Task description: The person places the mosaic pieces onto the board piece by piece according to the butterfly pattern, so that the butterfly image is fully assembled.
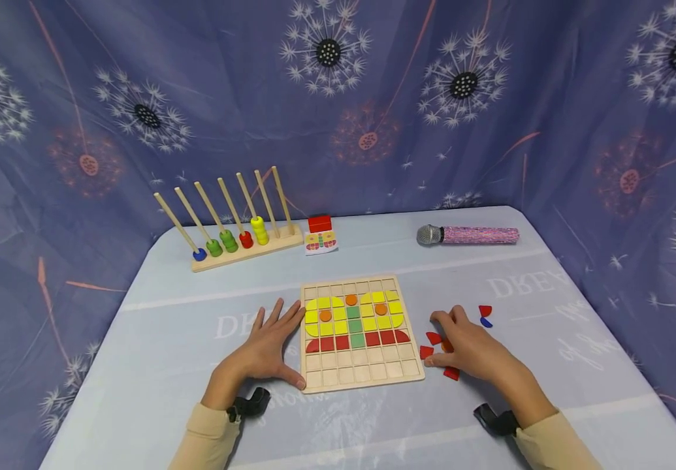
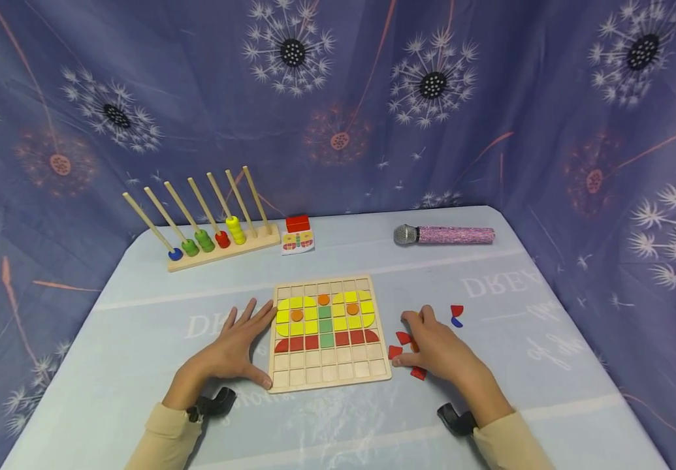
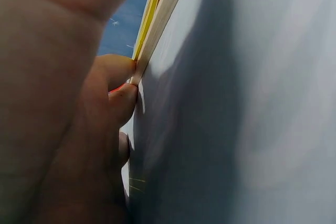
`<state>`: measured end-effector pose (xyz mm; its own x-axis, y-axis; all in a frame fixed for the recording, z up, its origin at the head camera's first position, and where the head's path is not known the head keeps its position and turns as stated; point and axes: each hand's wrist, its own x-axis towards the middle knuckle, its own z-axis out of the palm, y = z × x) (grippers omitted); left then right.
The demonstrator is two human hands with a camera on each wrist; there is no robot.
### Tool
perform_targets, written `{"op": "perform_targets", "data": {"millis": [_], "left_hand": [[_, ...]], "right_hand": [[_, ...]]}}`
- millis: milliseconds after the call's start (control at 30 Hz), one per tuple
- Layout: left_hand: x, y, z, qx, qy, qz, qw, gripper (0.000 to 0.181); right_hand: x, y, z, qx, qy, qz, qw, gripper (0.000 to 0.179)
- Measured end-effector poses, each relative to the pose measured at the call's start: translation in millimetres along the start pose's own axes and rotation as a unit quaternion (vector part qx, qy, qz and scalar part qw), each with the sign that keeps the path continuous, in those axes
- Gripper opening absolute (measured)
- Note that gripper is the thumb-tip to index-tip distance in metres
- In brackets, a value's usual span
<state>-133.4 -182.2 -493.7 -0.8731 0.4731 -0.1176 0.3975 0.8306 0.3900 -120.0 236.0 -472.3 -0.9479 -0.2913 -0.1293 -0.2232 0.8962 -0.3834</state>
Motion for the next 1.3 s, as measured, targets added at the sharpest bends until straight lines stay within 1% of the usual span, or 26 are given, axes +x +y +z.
{"op": "perform_targets", "data": {"millis": [100,167,200,267,367,400,467,533,633,700,767,833,900,1033,1133,1200,1300], "left_hand": [[-0.2,-0.8,-0.2,0.006,-0.002,-0.008,0.9999,0.142],[-0.1,-1.0,0.0,0.008,-0.002,-0.007,0.9999,0.142],[-0.3,-1.0,0.1,0.005,0.0,-0.004,1.0,0.142],[-0.8,-1.0,0.1,0.003,0.0,-0.004,1.0,0.141],[-1.2,-0.8,0.8,-0.005,0.004,-0.001,1.0,0.141],[-1.2,-0.8,1.0,-0.004,0.004,-0.002,1.0,0.142],[-1.6,-0.8,0.7,-0.003,0.005,-0.001,1.0,0.142],[-1.7,-1.4,1.1,-0.004,0.005,-0.001,1.0,0.142],[-1.0,-1.5,1.8,-0.001,0.005,-0.003,1.0,0.142],[-0.2,-1.0,3.4,0.005,0.008,-0.005,0.9999,0.142],[0.8,0.9,4.2,0.011,0.014,-0.004,0.9998,0.142],[1.5,2.7,4.6,0.016,0.023,-0.003,0.9996,0.141],[1.3,4.6,4.2,0.017,0.031,-0.001,0.9994,0.141],[0.3,6.3,3.5,0.019,0.035,-0.002,0.9992,0.14],[-0.2,6.7,3.4,0.017,0.03,-0.006,0.9994,0.14],[-0.2,7.3,3.4,0.015,0.027,-0.008,0.9995,0.14],[0.1,8.0,3.7,0.009,0.026,-0.007,0.9996,0.14]], "right_hand": [[14.2,3.9,-5.1,-0.001,-0.002,-0.005,1.0,0.082],[18.5,6.8,-10.5,0.013,-0.011,-0.004,0.9998,0.083],[18.5,8.0,-13.7,0.02,-0.022,-0.004,0.9996,0.086],[16.0,10.4,-19.3,0.026,-0.053,-0.004,0.9983,0.097],[7.6,13.2,-25.3,0.013,-0.094,0.001,0.9955,0.114],[5.3,13.7,-26.3,0.002,-0.1,0.002,0.995,0.116],[4.4,14.2,-28.0,-0.014,-0.099,0.007,0.995,0.117],[7.5,15.8,-28.4,-0.025,-0.078,0.01,0.9966,0.111],[15.3,21.4,-26.9,-0.038,-0.021,0.011,0.999,0.094],[19.2,25.7,-25.3,-0.038,0.012,0.008,0.9992,0.082],[21.9,29.3,-24.1,-0.029,0.031,0.007,0.9991,0.074],[24.3,31.2,-24.2,-0.014,0.034,0.004,0.9993,0.069],[26.4,30.6,-24.5,0.002,0.037,-0.008,0.9993,0.065],[29.7,22.3,-23.5,0.02,0.043,-0.055,0.9973,0.05],[33.7,13.4,-19.4,0.025,0.033,-0.093,0.9949,0.038],[36.6,8.5,-15.9,0.025,0.021,-0.109,0.9935,0.032],[40.6,3.7,-10.9,0.025,0.011,-0.115,0.993,0.024]]}}
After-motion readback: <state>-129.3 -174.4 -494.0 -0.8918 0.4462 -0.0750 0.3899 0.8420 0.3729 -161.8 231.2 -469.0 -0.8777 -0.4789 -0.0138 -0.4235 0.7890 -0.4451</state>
